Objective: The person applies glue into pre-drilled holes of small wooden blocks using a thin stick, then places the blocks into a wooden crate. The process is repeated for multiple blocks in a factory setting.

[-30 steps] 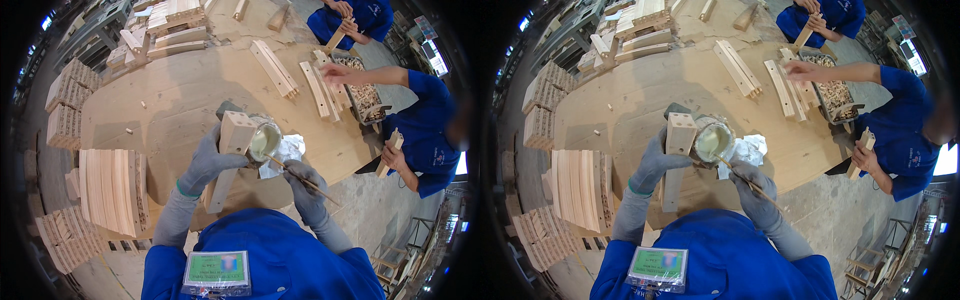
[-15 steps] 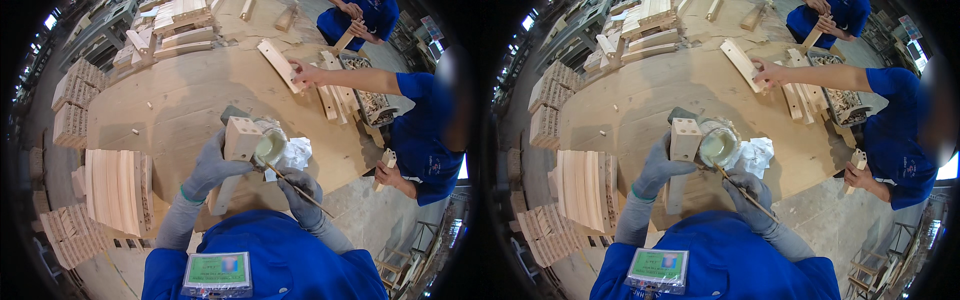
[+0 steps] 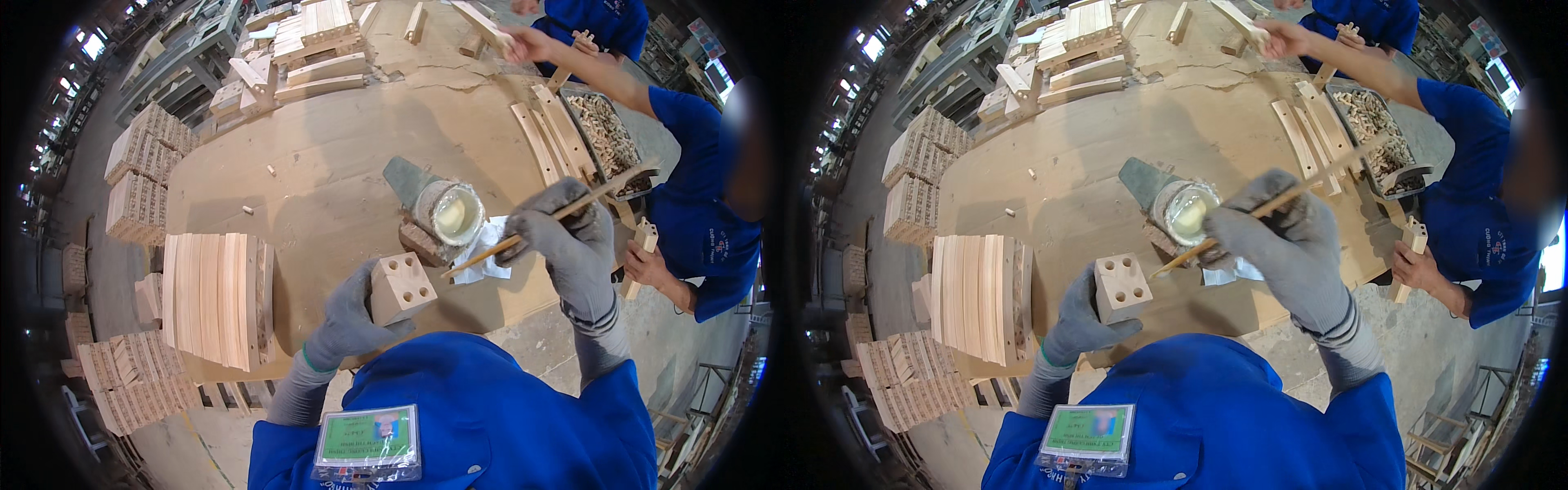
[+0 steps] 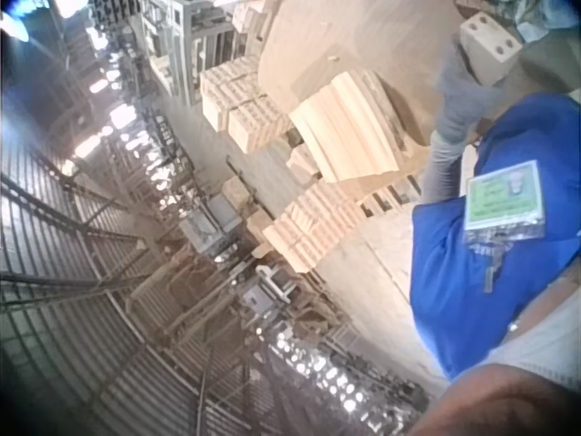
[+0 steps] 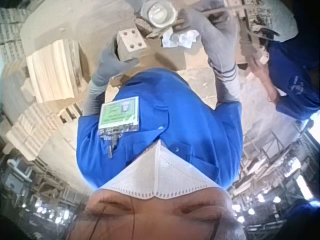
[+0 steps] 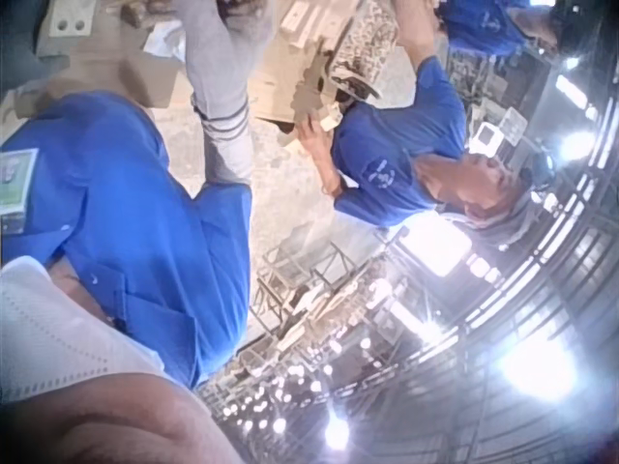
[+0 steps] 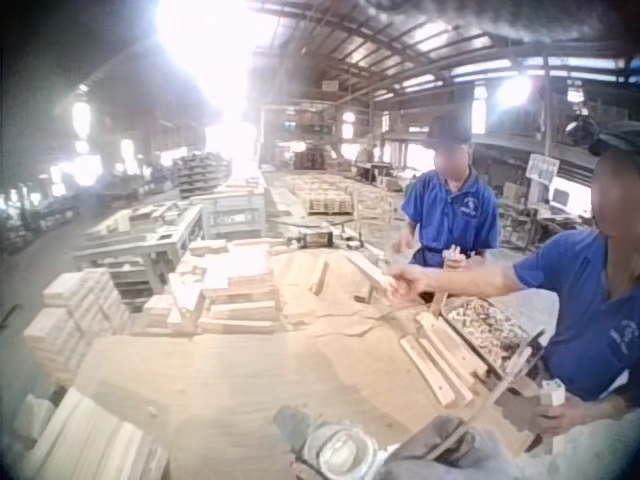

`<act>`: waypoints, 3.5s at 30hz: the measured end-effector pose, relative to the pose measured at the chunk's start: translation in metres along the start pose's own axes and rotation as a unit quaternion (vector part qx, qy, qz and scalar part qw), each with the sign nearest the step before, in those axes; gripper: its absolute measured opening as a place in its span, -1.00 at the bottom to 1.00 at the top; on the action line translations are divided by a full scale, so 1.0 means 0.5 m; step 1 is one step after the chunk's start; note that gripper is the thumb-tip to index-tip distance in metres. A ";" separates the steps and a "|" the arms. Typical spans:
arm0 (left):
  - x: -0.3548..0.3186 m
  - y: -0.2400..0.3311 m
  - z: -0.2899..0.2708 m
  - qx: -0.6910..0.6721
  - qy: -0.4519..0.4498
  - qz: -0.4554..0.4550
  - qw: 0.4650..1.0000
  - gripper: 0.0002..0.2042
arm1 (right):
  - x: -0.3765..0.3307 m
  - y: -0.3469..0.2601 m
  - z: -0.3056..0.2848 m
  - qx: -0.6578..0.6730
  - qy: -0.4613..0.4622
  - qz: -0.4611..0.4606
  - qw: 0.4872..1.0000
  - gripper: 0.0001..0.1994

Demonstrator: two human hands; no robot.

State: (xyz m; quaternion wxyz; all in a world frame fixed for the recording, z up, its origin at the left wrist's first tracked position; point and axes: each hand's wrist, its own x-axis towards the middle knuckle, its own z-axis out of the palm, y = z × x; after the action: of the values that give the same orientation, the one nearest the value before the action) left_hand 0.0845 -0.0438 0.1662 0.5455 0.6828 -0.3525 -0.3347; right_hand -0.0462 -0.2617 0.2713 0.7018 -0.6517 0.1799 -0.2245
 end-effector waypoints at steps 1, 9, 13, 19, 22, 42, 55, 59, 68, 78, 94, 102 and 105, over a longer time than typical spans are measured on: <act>-0.006 0.001 0.005 0.002 0.001 -0.005 1.000 -0.26 | 0.004 -0.006 0.008 -0.033 -0.027 -0.003 0.999 -0.88; -0.037 0.002 0.022 0.056 -0.019 0.002 0.998 -0.28 | 0.003 0.005 0.037 -0.013 -0.085 0.062 0.994 -0.86; -0.038 0.007 0.029 0.086 -0.026 0.017 0.996 -0.27 | -0.003 0.014 0.044 -0.087 -0.110 0.067 0.988 -0.87; -0.040 0.018 0.035 0.130 -0.033 0.016 0.991 -0.24 | -0.006 -0.006 0.039 -0.091 -0.102 0.054 0.989 -0.87; -0.041 0.019 0.039 0.122 -0.026 0.013 0.992 -0.24 | -0.008 -0.016 0.035 -0.116 -0.099 0.078 0.985 -0.87; -0.033 0.019 0.046 0.145 -0.061 -0.010 0.987 -0.22 | -0.012 0.001 0.040 -0.084 -0.091 0.081 0.989 -0.86; -0.026 0.015 0.048 0.124 -0.048 -0.030 0.991 -0.21 | -0.017 0.009 0.002 -0.009 -0.056 0.101 0.993 -0.83; -0.023 0.011 0.055 0.156 -0.040 -0.020 0.987 -0.20 | -0.026 0.029 -0.008 0.024 -0.049 0.132 0.990 -0.79; -0.016 0.004 0.059 0.134 -0.042 -0.045 0.989 -0.19 | -0.038 0.019 -0.006 -0.014 -0.120 0.126 0.985 -0.74; -0.006 0.011 0.060 0.187 -0.052 -0.012 0.981 -0.18 | -0.016 -0.001 -0.012 -0.090 -0.132 0.162 0.974 -0.80; 0.000 -0.025 0.044 0.010 0.006 -0.093 0.996 -0.26 | 0.009 0.223 -0.091 0.052 0.058 0.034 0.996 -0.85; 0.000 -0.027 0.033 -0.013 0.037 -0.127 0.991 -0.28 | -0.029 0.283 -0.076 -0.159 0.009 -0.089 0.983 -0.85; 0.007 -0.022 0.029 0.027 0.036 -0.138 0.989 -0.29 | -0.034 0.242 -0.052 -0.245 -0.029 -0.185 0.951 -0.86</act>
State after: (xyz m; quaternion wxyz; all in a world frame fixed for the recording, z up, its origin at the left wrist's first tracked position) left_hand 0.0756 -0.0526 0.1527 0.4880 0.7506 -0.2440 -0.3726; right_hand -0.0650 -0.2680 0.1480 0.4715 -0.8318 0.0850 -0.2801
